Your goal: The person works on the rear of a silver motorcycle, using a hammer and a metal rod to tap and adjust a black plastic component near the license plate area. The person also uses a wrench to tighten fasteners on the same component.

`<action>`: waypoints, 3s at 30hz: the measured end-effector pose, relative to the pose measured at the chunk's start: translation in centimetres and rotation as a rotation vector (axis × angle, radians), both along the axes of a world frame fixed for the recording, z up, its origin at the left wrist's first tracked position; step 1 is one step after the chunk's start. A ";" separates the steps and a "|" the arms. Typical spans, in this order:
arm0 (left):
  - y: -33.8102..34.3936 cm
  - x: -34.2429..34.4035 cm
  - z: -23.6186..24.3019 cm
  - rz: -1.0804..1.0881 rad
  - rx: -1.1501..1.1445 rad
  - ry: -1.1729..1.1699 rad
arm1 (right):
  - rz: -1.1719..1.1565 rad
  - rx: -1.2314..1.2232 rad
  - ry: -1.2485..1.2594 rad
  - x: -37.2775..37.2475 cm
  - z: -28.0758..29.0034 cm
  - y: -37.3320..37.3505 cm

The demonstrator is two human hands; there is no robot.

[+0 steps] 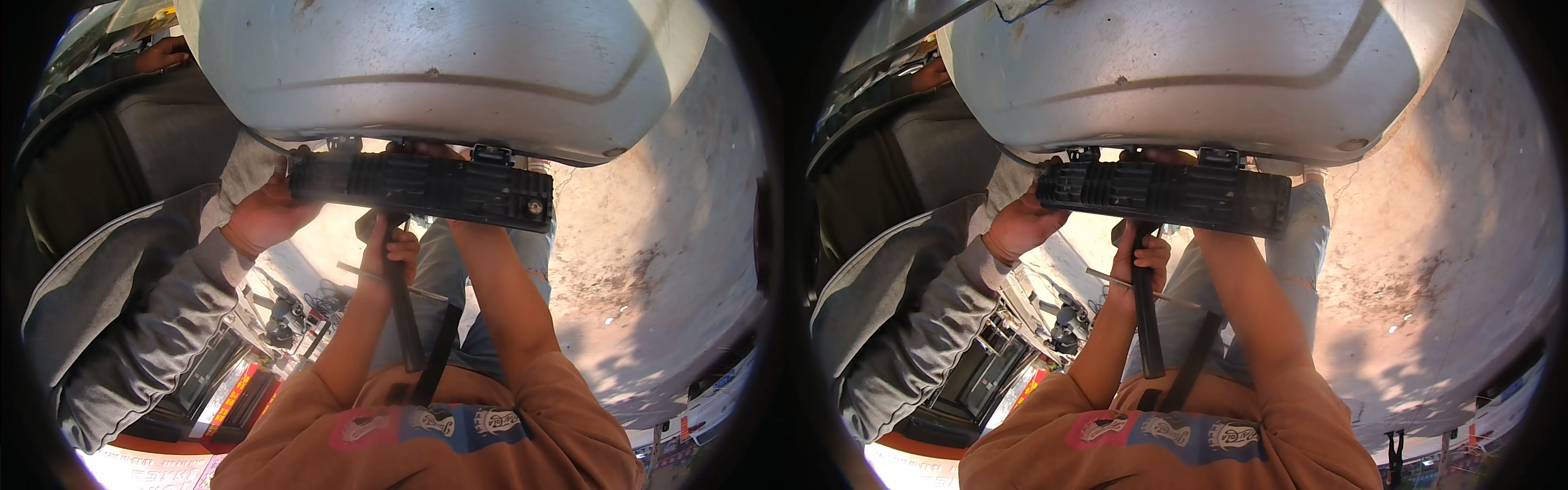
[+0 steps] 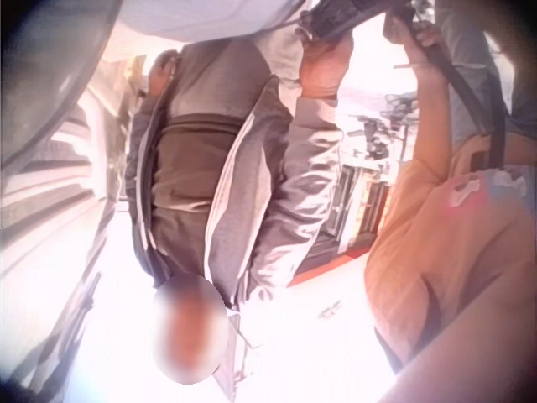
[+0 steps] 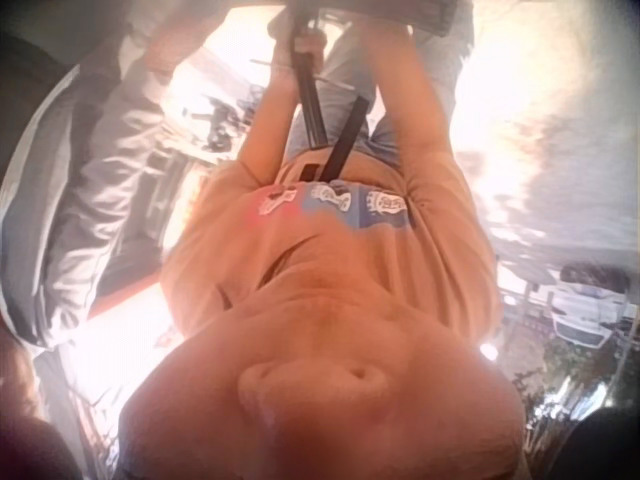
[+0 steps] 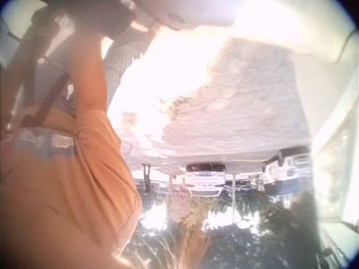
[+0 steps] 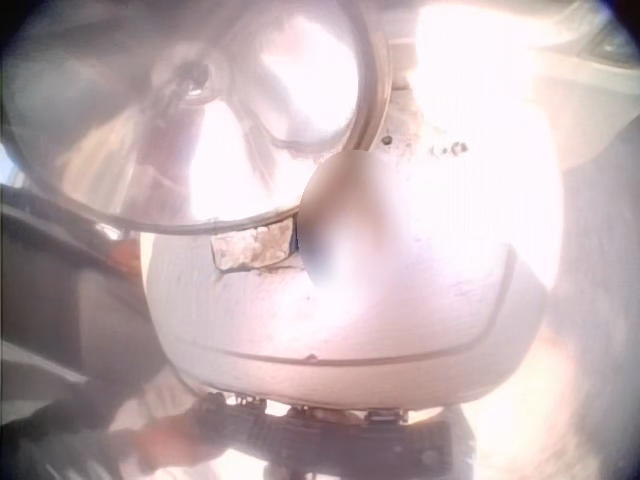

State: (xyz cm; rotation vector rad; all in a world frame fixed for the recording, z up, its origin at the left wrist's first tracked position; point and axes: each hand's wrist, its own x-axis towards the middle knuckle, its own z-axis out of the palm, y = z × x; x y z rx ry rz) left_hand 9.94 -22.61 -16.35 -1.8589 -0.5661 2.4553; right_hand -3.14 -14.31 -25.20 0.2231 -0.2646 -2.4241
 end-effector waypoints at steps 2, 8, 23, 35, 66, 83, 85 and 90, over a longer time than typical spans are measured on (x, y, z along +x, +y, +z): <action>0.0 0.6 -0.2 0.088 0.043 0.098 | 0.007 0.016 0.029 -0.4 0.3 0.2; 0.2 0.5 -0.9 0.127 0.018 0.132 | -0.043 0.087 0.037 0.4 -0.4 0.0; 1.6 1.2 -1.4 0.120 0.002 0.111 | 0.234 0.610 -0.028 0.9 0.8 3.0; 5.4 3.6 -0.3 0.171 -0.114 0.129 | 0.607 1.104 1.413 -9.5 21.7 5.8; 9.9 -7.7 0.6 0.803 -0.230 0.265 | 0.032 0.411 2.859 -13.6 16.9 -12.9; 11.5 -10.1 -0.1 0.932 -0.343 0.252 | 0.009 0.345 2.995 -13.5 17.0 -13.7; 11.4 -10.0 0.1 0.938 -0.328 0.240 | -0.010 0.316 2.990 -13.5 17.2 -13.9; 11.6 -10.2 0.8 0.926 -0.341 0.263 | 0.229 0.537 2.853 -14.2 16.6 -17.9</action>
